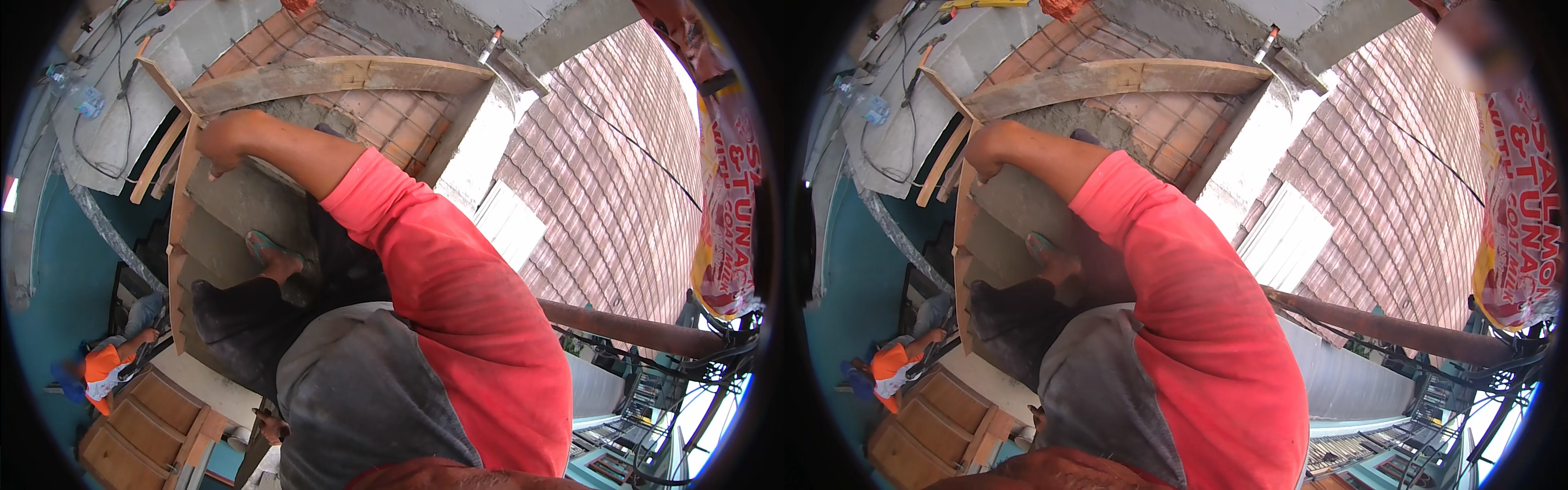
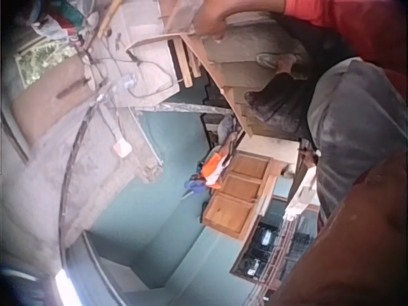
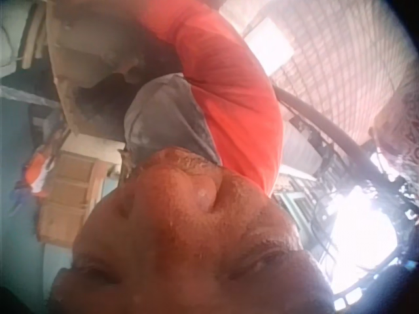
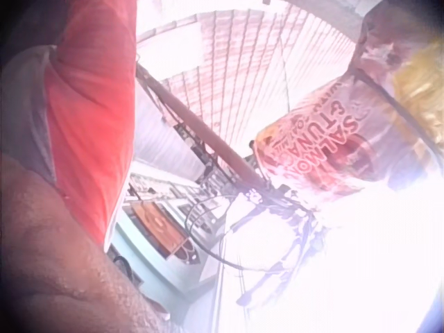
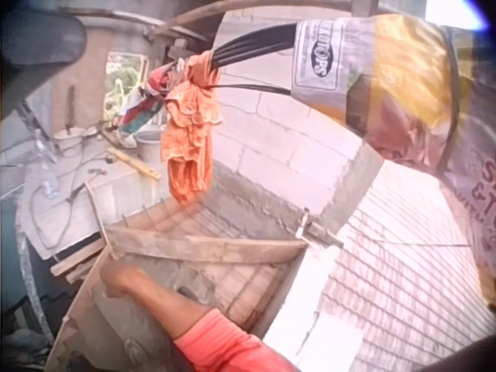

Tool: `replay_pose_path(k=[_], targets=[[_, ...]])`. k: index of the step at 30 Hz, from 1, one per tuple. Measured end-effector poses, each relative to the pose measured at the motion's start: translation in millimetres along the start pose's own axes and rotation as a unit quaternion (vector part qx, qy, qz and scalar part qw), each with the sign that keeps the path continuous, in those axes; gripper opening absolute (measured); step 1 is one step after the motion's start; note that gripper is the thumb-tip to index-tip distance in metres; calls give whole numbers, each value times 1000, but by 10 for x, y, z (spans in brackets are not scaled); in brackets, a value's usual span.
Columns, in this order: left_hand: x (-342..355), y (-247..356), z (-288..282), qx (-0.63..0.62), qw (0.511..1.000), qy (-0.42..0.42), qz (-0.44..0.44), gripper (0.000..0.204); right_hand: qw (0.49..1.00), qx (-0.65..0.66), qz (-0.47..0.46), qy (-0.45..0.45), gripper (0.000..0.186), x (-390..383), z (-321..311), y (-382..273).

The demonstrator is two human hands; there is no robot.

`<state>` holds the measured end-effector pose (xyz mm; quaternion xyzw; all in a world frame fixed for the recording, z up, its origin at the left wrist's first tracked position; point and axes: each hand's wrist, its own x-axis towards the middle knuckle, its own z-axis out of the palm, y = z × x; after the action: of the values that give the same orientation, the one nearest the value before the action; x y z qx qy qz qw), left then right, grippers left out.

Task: The person smooths wet concrete on a staircase using a hand trowel. They repeatedly spread and level the material on the steps while standing on the stairs.

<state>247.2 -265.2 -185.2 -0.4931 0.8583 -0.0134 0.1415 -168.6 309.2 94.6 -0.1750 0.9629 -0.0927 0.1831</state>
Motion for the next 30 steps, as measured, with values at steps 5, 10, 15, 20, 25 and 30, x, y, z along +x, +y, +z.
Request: replay_pose_path(k=[5, 10, 15, 20, 25, 30], targets=[[-10, 34, 10, -10, 1000, -7, 6, 77, 1000, -1, -9, 9, 55, -13, 7, 38], [-5, 74, 1, -23, 1000, -12, 16, 77, 1000, 5, 7, -19, 55, -47, -21, 103], [20, 149, -35, -43, 998, -25, 27, 78, 1000, 8, 15, 19, 55, -65, 75, 249], [-14, 282, -66, -92, 993, -66, 38, 79, 999, 14, 29, -3, 56, -156, 20, 326], [-78, 602, -139, -340, 902, -267, 17, 81, 999, 19, 32, -18, 56, -184, -29, 358], [-78, 1154, -238, -521, 717, -460, -51, 83, 1000, 14, 15, 1, 57, -76, 37, 381]])
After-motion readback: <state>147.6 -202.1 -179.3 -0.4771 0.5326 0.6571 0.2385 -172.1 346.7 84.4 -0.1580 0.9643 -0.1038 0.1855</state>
